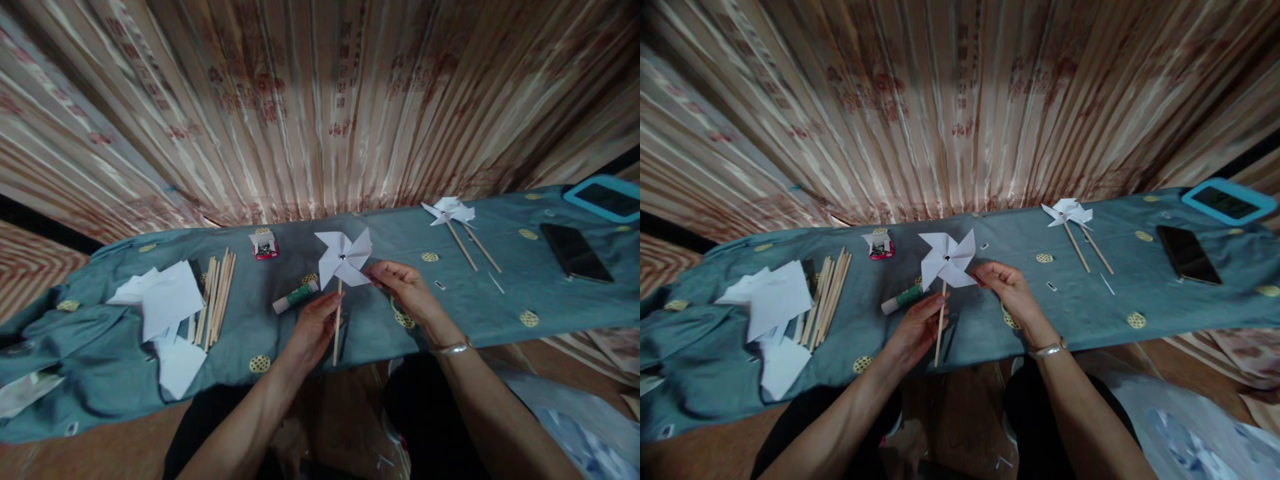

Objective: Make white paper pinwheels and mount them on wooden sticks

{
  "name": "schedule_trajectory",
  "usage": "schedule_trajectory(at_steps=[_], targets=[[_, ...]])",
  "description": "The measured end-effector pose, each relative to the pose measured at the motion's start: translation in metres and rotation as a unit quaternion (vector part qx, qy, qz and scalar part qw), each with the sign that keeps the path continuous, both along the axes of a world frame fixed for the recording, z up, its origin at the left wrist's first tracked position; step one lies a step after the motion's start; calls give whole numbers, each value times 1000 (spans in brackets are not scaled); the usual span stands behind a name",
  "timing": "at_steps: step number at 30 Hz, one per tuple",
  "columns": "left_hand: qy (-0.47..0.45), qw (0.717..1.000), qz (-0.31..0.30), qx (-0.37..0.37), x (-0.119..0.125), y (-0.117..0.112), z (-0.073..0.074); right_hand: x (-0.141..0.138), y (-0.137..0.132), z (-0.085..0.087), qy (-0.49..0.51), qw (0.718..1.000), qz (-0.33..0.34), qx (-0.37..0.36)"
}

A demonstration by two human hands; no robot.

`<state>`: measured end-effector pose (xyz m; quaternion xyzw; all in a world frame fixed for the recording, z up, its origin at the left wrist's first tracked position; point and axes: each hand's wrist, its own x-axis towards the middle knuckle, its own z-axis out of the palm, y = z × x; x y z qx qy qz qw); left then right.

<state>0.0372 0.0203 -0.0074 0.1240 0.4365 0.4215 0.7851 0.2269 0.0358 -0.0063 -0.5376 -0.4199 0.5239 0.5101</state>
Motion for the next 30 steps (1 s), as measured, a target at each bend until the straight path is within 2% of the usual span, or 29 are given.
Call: schedule_trajectory(at_steps=[24,27,30], targets=[[-5,999,-10,32,-3,7,-7,-23,-4,-5,-37,994,104,13],[-5,999,7,38,-4,10,-5,-26,-6,-6,-75,989,131,12],[-9,998,18,56,-7,14,-3,-32,-13,-6,-124,973,195,-8]])
